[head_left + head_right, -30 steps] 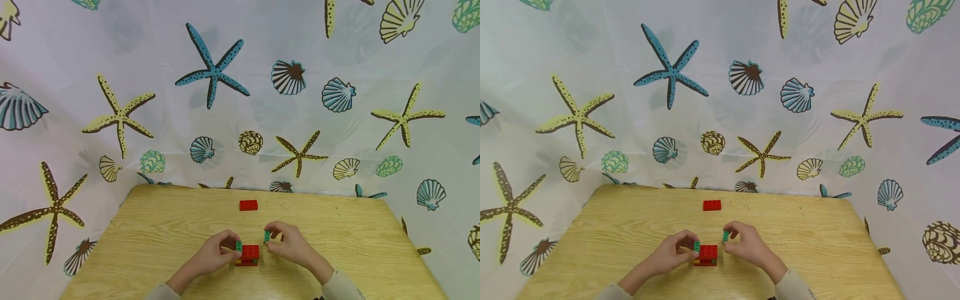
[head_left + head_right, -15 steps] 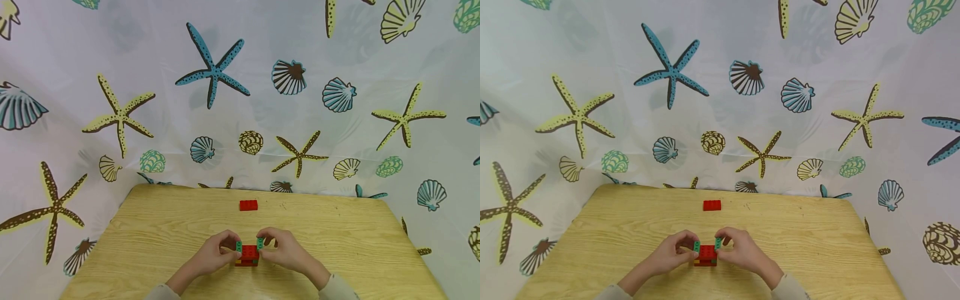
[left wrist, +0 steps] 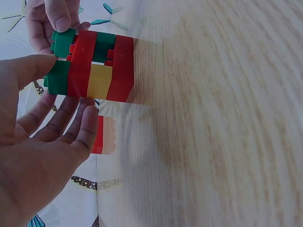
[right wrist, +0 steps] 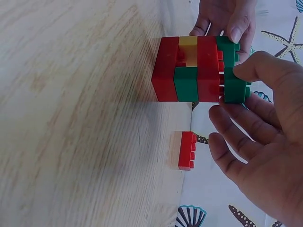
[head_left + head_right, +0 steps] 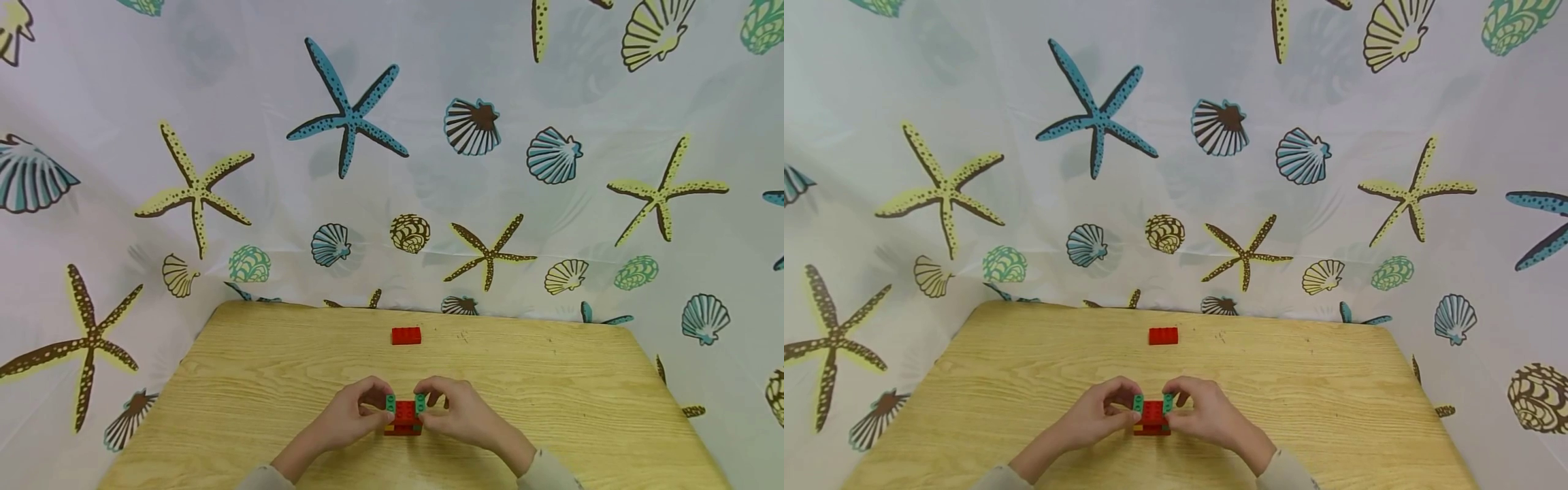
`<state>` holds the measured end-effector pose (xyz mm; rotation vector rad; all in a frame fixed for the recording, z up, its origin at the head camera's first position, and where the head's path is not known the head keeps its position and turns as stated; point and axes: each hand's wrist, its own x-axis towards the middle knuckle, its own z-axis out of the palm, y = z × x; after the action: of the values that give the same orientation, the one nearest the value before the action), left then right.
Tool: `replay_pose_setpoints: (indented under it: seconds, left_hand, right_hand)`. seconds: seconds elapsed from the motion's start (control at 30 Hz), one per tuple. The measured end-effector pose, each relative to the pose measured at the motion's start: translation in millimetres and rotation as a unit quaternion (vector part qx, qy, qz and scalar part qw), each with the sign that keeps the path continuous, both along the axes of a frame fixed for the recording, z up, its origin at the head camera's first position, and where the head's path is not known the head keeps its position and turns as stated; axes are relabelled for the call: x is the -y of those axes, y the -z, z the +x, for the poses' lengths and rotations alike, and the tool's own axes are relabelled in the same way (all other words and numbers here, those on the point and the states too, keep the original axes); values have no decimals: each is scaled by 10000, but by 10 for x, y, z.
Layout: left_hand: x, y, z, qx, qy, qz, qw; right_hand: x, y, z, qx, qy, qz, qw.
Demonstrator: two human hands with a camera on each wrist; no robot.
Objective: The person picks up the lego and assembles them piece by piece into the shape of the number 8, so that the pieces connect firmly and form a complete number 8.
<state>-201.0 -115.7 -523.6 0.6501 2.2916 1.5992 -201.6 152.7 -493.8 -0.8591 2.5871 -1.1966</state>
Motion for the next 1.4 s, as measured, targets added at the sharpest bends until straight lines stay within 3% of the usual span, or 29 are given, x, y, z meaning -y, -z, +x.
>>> replay_pose_setpoints:
  seconds: [0.73, 1.07, 1.4]
  left_hand:
    - [3, -18, 12, -98, 11, -15, 10000]
    - [-6, -2, 5, 25, -29, 3, 10000]
    - [-8, -7, 6, 70, -39, 30, 10000]
  right_hand:
    - [1, 8, 4, -65, -37, -29, 10000]
    - [14, 21, 5, 14, -80, -169, 9998]
    - [17, 65, 24, 104, 162, -239, 9995]
